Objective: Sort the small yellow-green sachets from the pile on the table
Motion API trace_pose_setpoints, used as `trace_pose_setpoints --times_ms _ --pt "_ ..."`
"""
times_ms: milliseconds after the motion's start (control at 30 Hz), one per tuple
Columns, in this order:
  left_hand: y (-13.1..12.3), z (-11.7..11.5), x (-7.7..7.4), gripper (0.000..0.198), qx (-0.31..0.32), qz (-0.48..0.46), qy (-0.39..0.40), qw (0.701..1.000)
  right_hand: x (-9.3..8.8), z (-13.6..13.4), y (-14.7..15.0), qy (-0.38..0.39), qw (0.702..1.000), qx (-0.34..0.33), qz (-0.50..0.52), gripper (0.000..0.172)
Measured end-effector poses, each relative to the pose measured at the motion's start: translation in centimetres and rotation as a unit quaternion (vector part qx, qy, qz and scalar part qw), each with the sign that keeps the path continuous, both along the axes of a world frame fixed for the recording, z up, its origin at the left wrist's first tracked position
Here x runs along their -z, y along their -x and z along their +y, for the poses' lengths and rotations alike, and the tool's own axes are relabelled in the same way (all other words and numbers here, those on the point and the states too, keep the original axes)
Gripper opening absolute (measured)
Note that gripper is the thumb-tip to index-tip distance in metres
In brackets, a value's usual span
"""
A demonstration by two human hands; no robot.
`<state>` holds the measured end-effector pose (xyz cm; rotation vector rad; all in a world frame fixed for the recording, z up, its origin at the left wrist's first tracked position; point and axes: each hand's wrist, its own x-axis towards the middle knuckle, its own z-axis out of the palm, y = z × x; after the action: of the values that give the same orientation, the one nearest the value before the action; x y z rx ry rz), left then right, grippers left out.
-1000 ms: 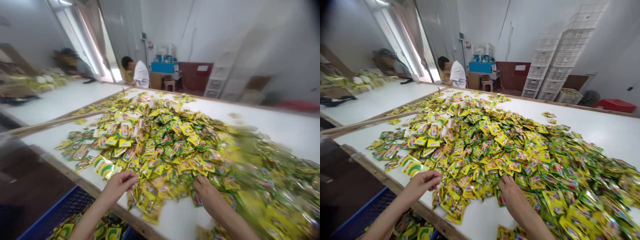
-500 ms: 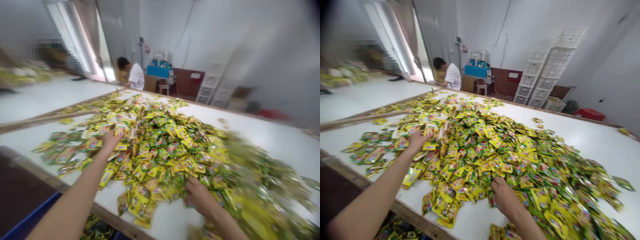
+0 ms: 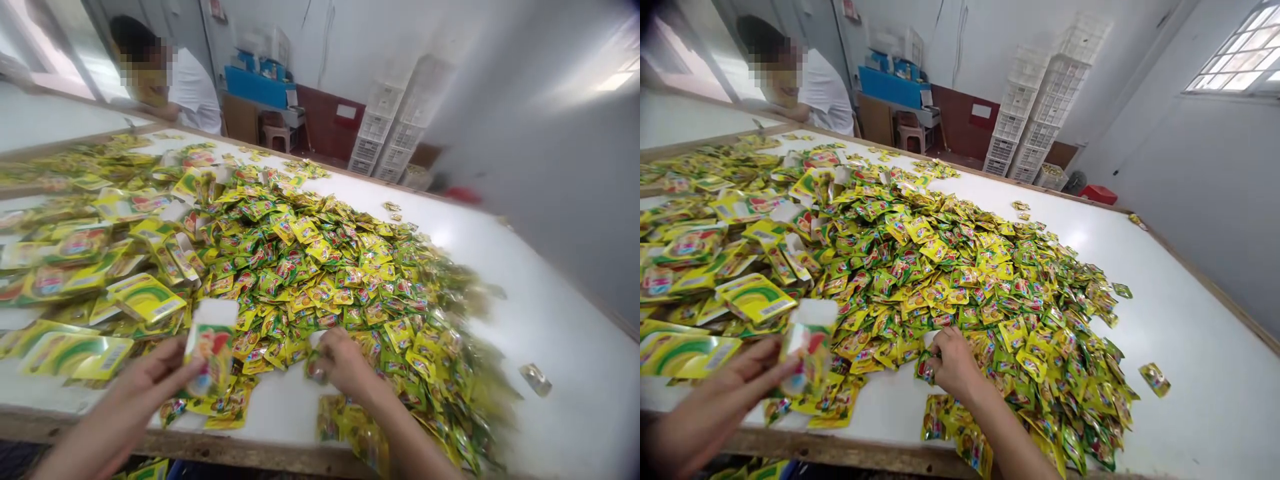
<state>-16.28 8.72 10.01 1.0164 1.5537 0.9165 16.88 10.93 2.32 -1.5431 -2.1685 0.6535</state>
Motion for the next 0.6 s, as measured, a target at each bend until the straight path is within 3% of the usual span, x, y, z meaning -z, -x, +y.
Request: trace_pose_setpoints --times_ms 100,233,300,433,500,600 --pt "-5.4 -1.7 1.9 0.042 0.084 -0.091 0.035 0.992 0.8 -1.0 1.3 -0.01 0.998 0.057 0.008 0.019" --pt "-9.4 -2.8 4.9 0.053 0.045 -0.129 0.02 0.99 0.8 -1.8 1.3 -0.023 0.994 0.094 0.041 0.022" --pt "-10.4 -2.9 6.1 0.045 0.052 -0.109 -0.008 0.993 -0.2 -2.1 0.8 -0.04 0.99 0.12 0.062 0.019" --pt "-11.9 -3.1 7.4 0.028 0.148 -0.077 -0.047 0.985 -3.2 -3.0 0.7 -0.148 0.951 0.214 0.17 0.008" --pt "-12.6 -3.3 7.7 0.026 0.168 -0.08 -0.053 0.981 -3.9 -3.7 1.7 -0.209 0.927 0.203 0.235 0.007" --pt "-13.2 -3.6 8.1 0.025 0.166 -0.088 -0.063 0.98 -3.5 -4.8 3.0 -0.233 0.933 0.113 0.248 0.012"
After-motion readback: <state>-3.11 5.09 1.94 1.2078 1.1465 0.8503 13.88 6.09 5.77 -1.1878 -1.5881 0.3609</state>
